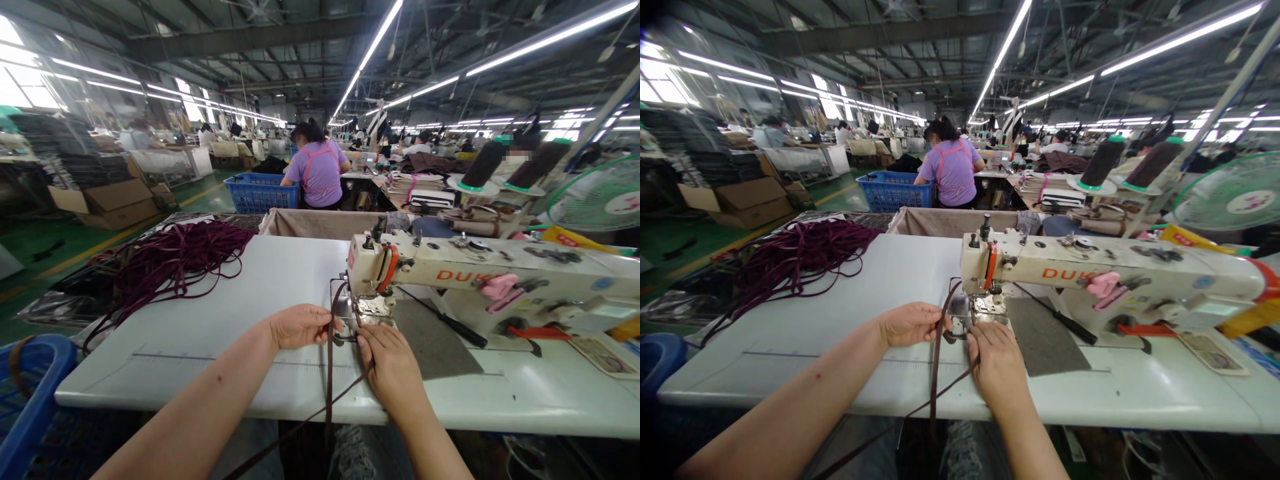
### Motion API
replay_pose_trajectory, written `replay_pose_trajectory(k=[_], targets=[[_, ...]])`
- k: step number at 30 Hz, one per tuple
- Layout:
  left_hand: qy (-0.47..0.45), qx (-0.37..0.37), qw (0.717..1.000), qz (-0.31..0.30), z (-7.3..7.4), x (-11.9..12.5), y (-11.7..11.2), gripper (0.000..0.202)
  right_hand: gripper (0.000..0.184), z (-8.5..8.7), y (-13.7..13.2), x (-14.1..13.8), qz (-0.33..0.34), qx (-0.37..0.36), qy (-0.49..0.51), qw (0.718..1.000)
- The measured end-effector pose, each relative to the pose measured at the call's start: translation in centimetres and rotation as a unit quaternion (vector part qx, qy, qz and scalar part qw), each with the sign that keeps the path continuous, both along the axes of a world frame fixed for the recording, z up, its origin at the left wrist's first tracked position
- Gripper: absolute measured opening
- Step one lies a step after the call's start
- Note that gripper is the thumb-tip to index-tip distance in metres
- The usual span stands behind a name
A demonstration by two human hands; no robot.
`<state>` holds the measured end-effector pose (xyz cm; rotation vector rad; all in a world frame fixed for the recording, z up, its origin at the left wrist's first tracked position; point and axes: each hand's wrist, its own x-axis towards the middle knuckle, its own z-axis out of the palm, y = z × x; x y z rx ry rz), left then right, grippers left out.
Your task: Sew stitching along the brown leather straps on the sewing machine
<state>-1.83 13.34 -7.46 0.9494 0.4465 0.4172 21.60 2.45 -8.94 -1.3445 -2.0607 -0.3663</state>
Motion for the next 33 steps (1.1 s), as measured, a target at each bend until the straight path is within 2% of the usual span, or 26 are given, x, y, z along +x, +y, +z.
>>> replay_pose_trajectory(k=[5, 12, 25, 28, 31, 33], targets=[[-0.001, -0.023, 0.999, 0.036, -0.03, 0.2, 0.09, 0.04, 0.032, 0.07, -0.03, 0.0, -0.002, -0.004, 0.002, 1.0], [0.007, -0.02, 0.999, 0.028, 0.08, 0.26, 0.05, 0.041, 0.034, 0.33, -0.08, -0.12, -0.004, 0.004, -0.005, 1.0], [-0.006, -0.011, 0.999, 0.033, -0.7, 0.08, 0.3, 0.039, 0.034, 0.3, -0.09, -0.14, -0.005, -0.004, 0.0, 1.0], [-0.006, -0.004, 1.0, 0.016, -0.36, 0.05, 0.1, 0.038, 0.033, 0.38, -0.14, -0.16, -0.008, -0.005, 0.0, 1.0], [-0.012, 0.012, 0.999, -0.028, 0.11, 0.05, -0.16, 0.038, 0.034, 0.33, -0.13, -0.14, -0.006, -0.006, 0.0, 1.0], [-0.015, 0.016, 0.999, -0.03, 0.18, 0.09, -0.21, 0.039, 0.034, 0.3, -0.1, -0.11, -0.005, -0.01, -0.001, 1.0]])
